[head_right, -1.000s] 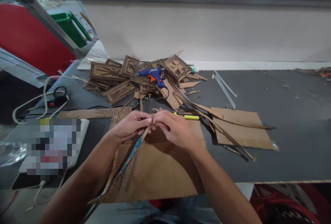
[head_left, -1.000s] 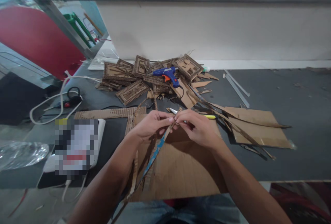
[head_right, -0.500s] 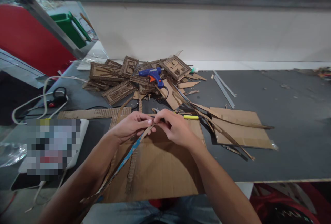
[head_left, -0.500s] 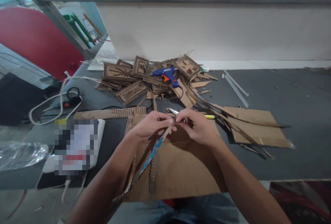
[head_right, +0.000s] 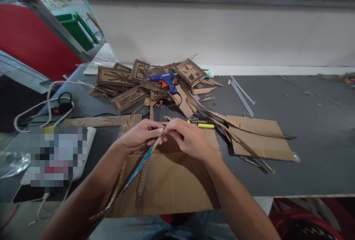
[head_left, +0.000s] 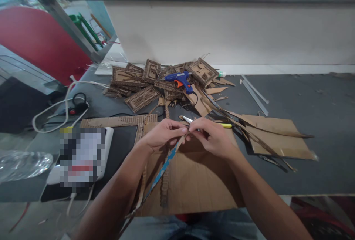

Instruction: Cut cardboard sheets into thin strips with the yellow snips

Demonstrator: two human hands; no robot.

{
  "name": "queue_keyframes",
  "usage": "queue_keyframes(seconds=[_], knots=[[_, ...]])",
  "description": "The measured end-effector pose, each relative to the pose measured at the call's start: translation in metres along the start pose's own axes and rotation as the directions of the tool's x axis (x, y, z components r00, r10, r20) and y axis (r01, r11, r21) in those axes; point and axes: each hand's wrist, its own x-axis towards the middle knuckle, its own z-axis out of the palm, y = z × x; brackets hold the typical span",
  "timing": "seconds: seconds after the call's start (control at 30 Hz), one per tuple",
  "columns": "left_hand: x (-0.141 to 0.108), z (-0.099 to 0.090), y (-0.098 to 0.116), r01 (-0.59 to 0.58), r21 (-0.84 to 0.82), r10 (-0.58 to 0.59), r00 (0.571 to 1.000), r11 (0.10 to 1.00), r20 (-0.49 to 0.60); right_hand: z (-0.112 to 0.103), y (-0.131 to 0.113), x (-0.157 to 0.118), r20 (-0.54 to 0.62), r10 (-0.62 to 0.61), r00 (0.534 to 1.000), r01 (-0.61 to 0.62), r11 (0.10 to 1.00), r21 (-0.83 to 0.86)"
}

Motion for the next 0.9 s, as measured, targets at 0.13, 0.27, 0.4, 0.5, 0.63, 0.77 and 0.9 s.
queue_keyframes(seconds=[0.13,0.27,0.4,0.5,0.63,0.77,0.9], knots=[[0.0003,0.0003,-0.0005,0.002,-0.008,-0.002,1.0,1.0,0.009,-0.0002,0.0,-0.0009,0.06,0.049,0.997,-0.046,0.997,-0.054],[0.0007,0.0016,0.0022,-0.013,0.007,0.013,1.0,1.0,-0.001,0.0024,0.0012,-0.0016,0.032,0.033,0.999,-0.03,0.996,-0.084],[0.0012,0.002,0.0036,-0.019,0.017,0.019,1.0,1.0,-0.017,0.0036,0.0028,-0.0011,-0.088,0.008,0.996,-0.015,0.996,-0.084],[0.0012,0.0014,0.0024,-0.021,0.028,0.021,1.0,0.999,-0.007,0.0017,0.0035,-0.0015,-0.083,-0.017,0.996,0.007,0.993,-0.115],[0.0011,0.0011,0.0018,-0.011,0.036,0.011,1.0,0.999,0.015,-0.0017,0.0035,-0.0031,0.034,-0.047,0.998,0.053,0.981,-0.186],[0.001,0.0015,0.0039,0.0,0.051,-0.002,0.999,0.999,0.038,-0.004,0.0024,-0.0038,0.145,0.007,0.989,0.035,0.958,-0.285],[0.0013,0.0009,0.0039,0.012,0.075,-0.014,1.0,0.997,0.025,-0.0043,0.0011,-0.0038,0.21,0.012,0.978,0.069,0.926,-0.372]])
